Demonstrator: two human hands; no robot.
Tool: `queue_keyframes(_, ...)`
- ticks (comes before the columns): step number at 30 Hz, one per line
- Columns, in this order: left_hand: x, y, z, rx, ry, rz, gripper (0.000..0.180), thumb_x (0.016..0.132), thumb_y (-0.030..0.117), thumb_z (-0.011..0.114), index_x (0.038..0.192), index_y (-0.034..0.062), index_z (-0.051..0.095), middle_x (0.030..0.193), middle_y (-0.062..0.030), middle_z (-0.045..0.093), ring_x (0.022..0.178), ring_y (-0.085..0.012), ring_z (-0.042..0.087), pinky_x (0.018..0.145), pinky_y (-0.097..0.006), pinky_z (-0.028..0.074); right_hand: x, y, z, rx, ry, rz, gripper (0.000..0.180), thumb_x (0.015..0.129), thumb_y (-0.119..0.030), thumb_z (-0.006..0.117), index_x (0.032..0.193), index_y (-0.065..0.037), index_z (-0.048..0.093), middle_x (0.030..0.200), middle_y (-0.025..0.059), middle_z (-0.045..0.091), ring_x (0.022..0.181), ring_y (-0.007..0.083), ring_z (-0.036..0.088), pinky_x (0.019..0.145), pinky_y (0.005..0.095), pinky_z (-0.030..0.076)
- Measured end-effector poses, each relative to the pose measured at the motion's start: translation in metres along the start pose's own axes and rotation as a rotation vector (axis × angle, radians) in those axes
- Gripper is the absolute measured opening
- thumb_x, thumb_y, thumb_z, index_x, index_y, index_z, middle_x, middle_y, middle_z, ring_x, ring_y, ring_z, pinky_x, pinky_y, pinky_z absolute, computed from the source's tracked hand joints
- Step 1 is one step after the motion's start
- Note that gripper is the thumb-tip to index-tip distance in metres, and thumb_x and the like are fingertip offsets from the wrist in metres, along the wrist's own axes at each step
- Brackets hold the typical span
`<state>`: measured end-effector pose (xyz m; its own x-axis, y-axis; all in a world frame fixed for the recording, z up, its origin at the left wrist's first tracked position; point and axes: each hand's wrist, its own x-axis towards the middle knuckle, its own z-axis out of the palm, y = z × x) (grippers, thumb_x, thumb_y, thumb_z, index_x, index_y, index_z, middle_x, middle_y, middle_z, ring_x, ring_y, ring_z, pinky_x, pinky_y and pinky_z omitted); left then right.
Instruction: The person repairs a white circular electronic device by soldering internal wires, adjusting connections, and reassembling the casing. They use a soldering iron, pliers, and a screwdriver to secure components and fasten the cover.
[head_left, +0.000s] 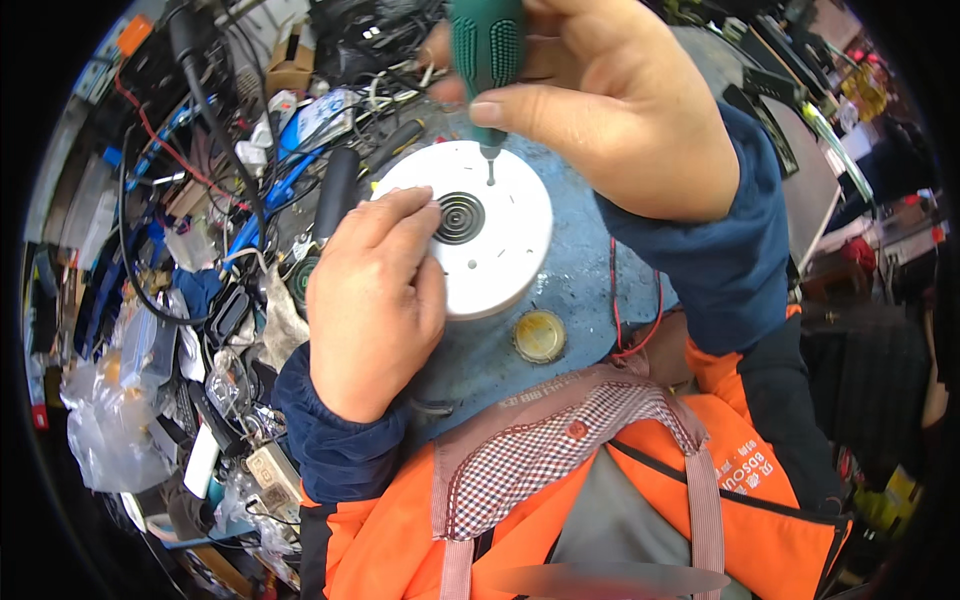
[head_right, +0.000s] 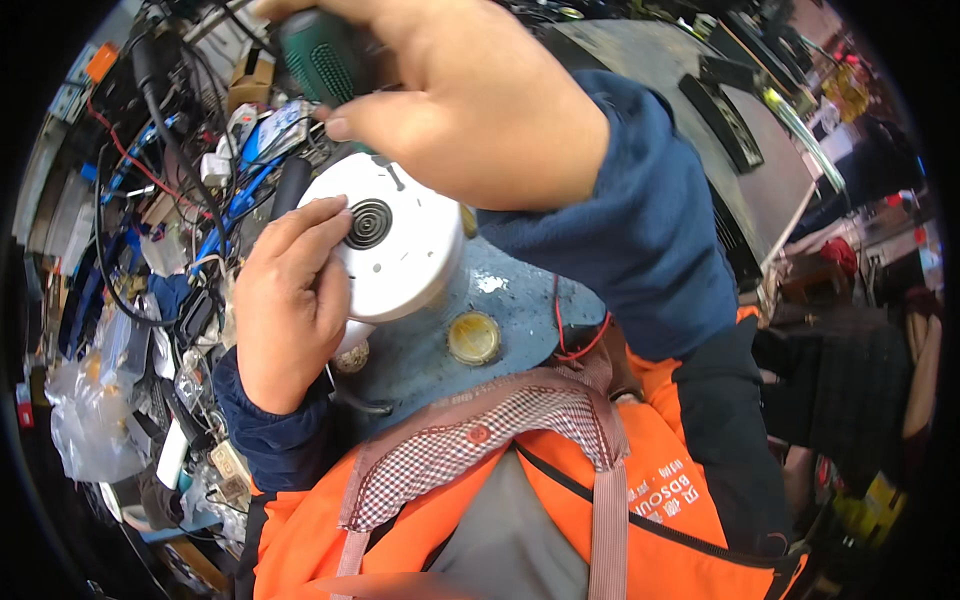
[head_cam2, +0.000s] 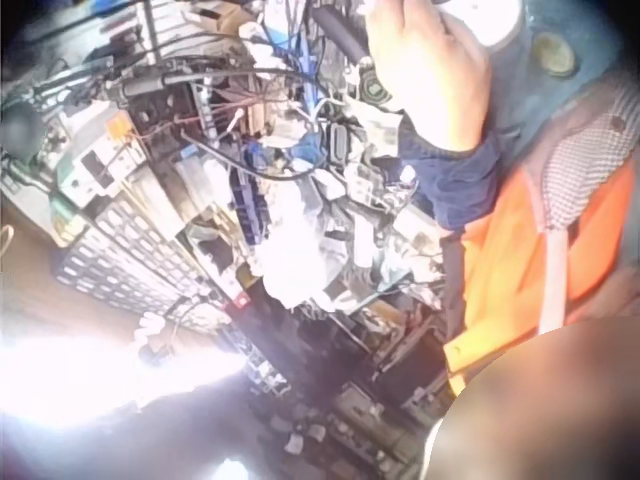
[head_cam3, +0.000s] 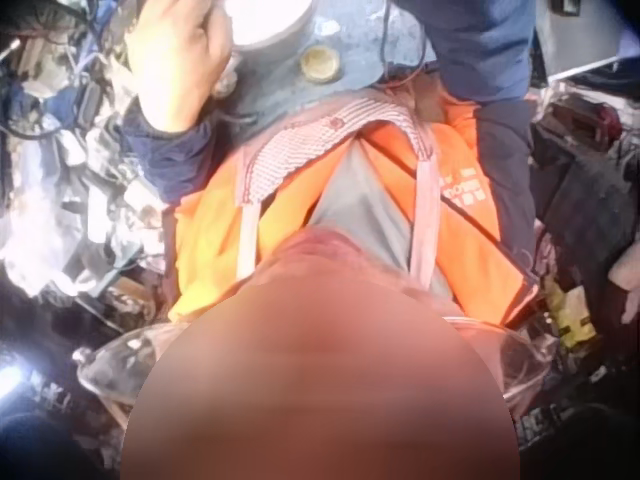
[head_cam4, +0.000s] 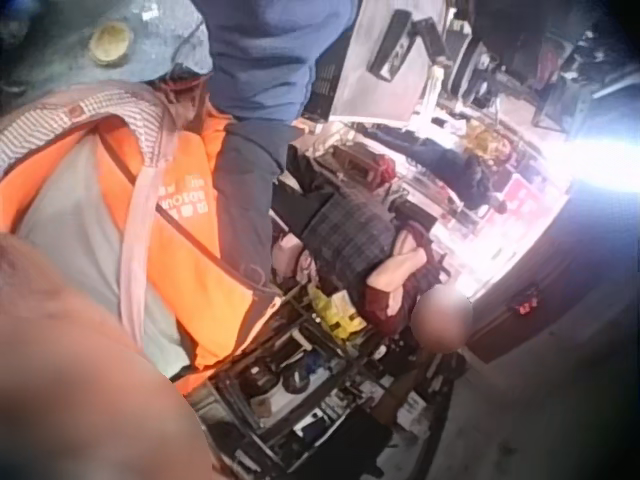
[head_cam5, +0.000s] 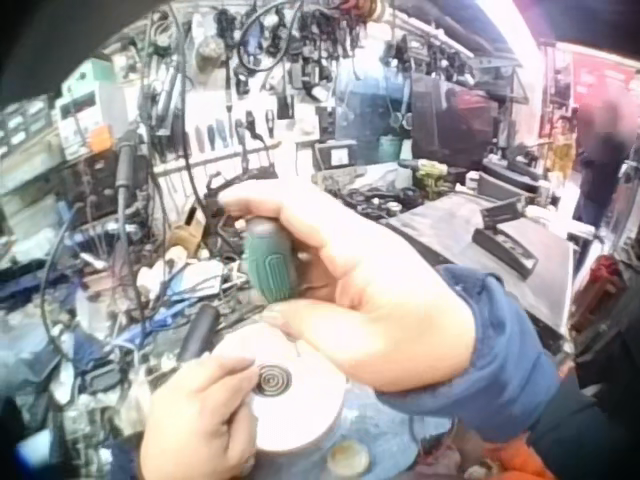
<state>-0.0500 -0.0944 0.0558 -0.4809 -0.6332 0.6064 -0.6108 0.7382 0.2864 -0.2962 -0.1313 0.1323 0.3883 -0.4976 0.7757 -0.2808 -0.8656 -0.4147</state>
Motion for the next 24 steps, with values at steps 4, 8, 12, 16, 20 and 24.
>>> queue_keyframes(4,0.002,0.001,0.002,-0.033,0.023,-0.014,0.031,0.083,-0.001,0.073,0.113,-0.0006,0.079,0.121,-0.0155,0.078,0.110,-0.0377,0.075,0.098,-0.046,0.061,0.001,-0.006,0.002,-0.352,0.029,0.051,0.074,0.090,0.003,0.085,0.158,-0.004,0.058,0.119,0.0070,0.064,0.100,0.0147,0.065,0.090,0.0300,0.055)
queue_keyframes(8,-0.002,-0.002,0.004,-0.028,0.029,-0.014,0.029,0.086,-0.003,0.072,0.114,-0.0004,0.079,0.124,-0.0153,0.078,0.111,-0.0392,0.076,0.097,-0.046,0.062,-0.001,-0.007,-0.006,0.171,-0.025,0.236,0.076,0.091,0.007,0.082,0.161,-0.004,0.056,0.126,0.0089,0.070,0.109,0.0177,0.070,0.096,0.0336,0.058)
queue_keyframes(12,-0.003,0.001,0.005,0.009,-0.015,-0.033,0.031,0.085,0.001,0.073,0.116,-0.0008,0.079,0.122,-0.0134,0.078,0.109,-0.0359,0.075,0.097,-0.045,0.062,-0.012,0.002,0.005,-0.109,0.069,0.178,0.082,0.095,0.006,0.085,0.167,-0.005,0.048,0.131,0.0132,0.075,0.118,0.0215,0.077,0.105,0.0358,0.065)
queue_keyframes(16,-0.007,0.001,0.004,0.000,0.011,-0.047,0.024,0.085,0.002,0.073,0.108,-0.0007,0.079,0.121,-0.0130,0.078,0.108,-0.0362,0.075,0.097,-0.045,0.062,-0.004,0.000,0.007,-0.020,0.011,0.123,0.081,0.097,0.012,0.078,0.169,-0.006,0.045,0.142,0.0157,0.069,0.131,0.0267,0.071,0.118,0.0419,0.057)
queue_keyframes(20,-0.006,-0.001,0.002,-0.008,0.009,-0.047,0.023,0.085,0.002,0.073,0.107,-0.0011,0.079,0.120,-0.0132,0.078,0.108,-0.0359,0.075,0.096,-0.045,0.062,0.000,-0.014,0.013,0.164,0.025,0.272,0.080,0.098,0.014,0.075,0.170,-0.006,0.046,0.131,0.0139,0.073,0.123,0.0268,0.074,0.113,0.0394,0.059)
queue_keyframes(24,-0.002,0.002,0.005,0.003,-0.015,-0.058,0.027,0.085,-0.001,0.073,0.111,0.0001,0.079,0.121,-0.0138,0.079,0.111,-0.0374,0.075,0.096,-0.046,0.062,-0.012,0.004,0.026,-0.299,0.197,0.126,0.078,0.094,0.007,0.080,0.165,-0.006,0.050,0.137,0.0104,0.068,0.118,0.0187,0.070,0.102,0.0328,0.058)
